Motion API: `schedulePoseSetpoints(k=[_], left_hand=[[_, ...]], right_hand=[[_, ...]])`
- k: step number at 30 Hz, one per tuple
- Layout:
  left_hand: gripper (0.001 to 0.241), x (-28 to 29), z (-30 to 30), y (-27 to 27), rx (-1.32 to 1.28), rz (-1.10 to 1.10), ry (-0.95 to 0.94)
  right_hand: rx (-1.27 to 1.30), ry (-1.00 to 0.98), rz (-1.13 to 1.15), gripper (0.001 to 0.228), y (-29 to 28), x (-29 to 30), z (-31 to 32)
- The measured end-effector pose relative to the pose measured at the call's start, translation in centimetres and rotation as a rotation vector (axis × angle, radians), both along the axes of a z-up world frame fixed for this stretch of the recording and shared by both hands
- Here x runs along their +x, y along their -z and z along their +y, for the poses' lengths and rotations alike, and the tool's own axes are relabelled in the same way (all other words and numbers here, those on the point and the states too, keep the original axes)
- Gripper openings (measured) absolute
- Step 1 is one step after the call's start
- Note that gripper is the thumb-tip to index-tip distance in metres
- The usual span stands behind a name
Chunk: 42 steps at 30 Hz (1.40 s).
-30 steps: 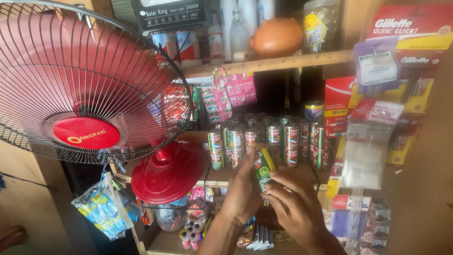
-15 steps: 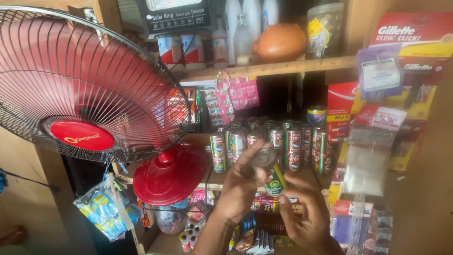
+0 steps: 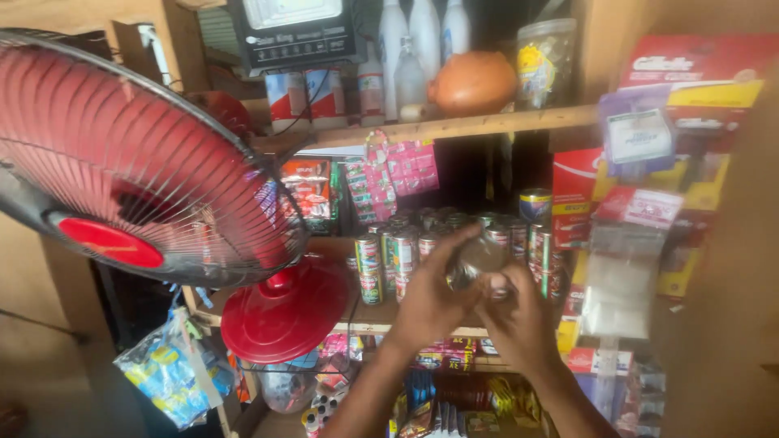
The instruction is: Organizing various canned food items on a shelf and in a box.
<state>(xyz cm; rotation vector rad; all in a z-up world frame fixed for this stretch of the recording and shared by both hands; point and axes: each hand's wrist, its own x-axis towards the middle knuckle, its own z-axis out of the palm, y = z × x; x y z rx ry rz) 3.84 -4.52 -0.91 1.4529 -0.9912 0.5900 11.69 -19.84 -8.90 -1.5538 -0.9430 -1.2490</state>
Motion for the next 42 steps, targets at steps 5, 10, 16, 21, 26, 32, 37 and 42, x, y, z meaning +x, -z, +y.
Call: schedulePoseSetpoints(k=[5, 10, 16, 21, 26, 32, 37, 42], left_hand=[[0.062, 5.5, 0.2, -3.7, 0.304, -0.477, -0.690], [0.048, 11.7, 0.5, -3.8, 0.472, -0.417, -0.807], [0.035, 15.8, 1.0, -2.3, 0.732, -0.323, -0.997], [0.022, 19.2, 1.8, -0.4, 0.712, -0.648, -0.979], [0.024, 20.0, 1.6, 0.9, 0.921, -0.289, -1.093], [0.025, 20.7, 1.6, 1.9, 0.989, -0.374, -1.184], [0.027, 21.5, 1.8, 2.1, 0.927, -0.353, -1.148], [0.030, 21.2, 1.5, 2.1, 0.953, -0.364, -1.194]], right_hand=[[0.051, 0.024, 0.303, 0.056, -4.9, 3.0, 0.1], [-0.011, -0.014, 0.334, 0.037, -5.5, 7.6, 0.9], [-0.119, 0.031, 0.482, 0.025, -2.5, 11.7, 1.5], [-0.187, -0.002, 0.673, 0.033, -1.1, 13.0, 2.5], [-0.113, 0.133, 0.668, 0.047, 0.8, 14.6, 3.3], [-0.110, 0.264, 0.689, 0.064, 1.5, 14.2, 3.7], [-0.124, 0.266, 0.672, 0.061, 4.0, 15.9, 3.8], [-0.155, 0.274, 0.662, 0.065, 4.7, 16.0, 3.5]])
